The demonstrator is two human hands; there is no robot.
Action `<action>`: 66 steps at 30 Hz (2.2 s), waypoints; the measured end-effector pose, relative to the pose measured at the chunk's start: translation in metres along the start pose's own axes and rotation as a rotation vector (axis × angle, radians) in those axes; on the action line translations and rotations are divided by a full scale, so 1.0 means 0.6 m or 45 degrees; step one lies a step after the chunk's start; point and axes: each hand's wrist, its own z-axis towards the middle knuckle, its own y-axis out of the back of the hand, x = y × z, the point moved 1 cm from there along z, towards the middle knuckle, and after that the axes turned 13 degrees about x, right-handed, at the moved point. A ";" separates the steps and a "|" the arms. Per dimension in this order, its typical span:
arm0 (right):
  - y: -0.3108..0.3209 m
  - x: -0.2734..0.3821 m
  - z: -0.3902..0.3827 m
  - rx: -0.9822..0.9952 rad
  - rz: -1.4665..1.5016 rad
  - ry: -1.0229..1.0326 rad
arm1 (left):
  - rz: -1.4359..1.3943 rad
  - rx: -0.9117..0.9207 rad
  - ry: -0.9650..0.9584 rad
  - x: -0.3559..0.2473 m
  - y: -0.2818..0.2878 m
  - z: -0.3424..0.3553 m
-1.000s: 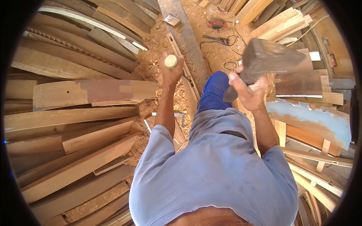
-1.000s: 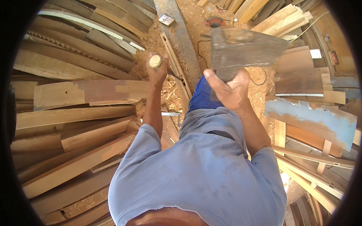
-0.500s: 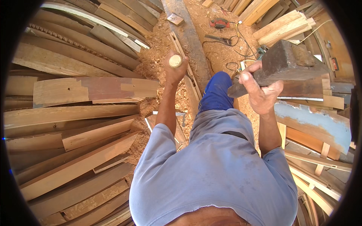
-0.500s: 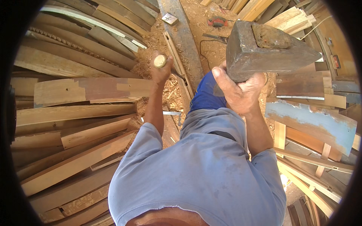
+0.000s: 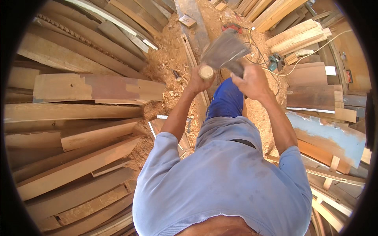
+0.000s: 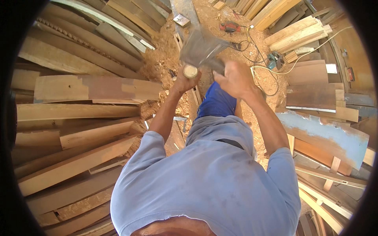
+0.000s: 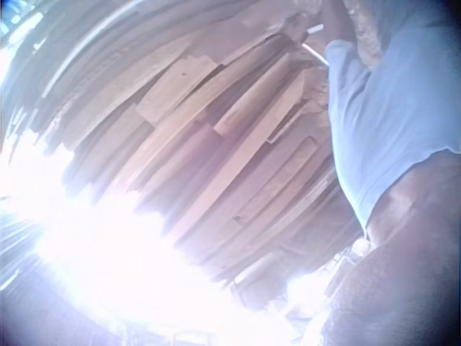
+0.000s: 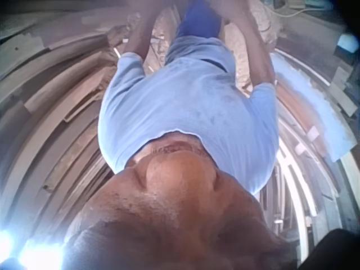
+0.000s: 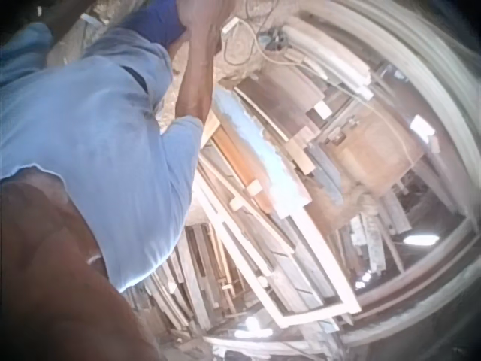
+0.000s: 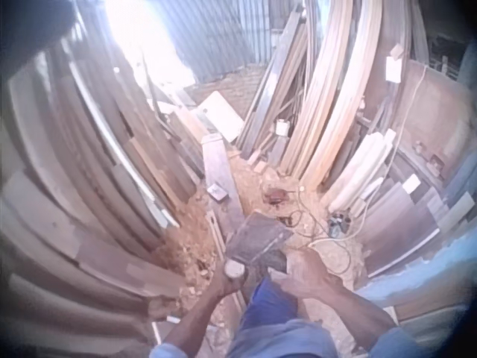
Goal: The person uses a wooden mallet and a metal chisel to carve and shape a long wooden plank. They repeatedly strike the chisel to remove wood shavings, occasionally pausing to reposition the plank or clear debris from the work surface.
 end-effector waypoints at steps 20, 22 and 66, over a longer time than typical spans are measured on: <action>0.024 0.018 0.075 -0.197 0.457 0.111 | 0.020 -0.469 0.017 -0.016 -0.012 0.000; 0.048 0.044 0.089 -0.232 0.529 0.148 | 0.056 -0.479 0.070 0.020 0.017 0.049; -0.195 -0.130 0.006 0.026 0.841 -0.037 | -0.041 -0.585 0.690 0.177 0.055 0.179</action>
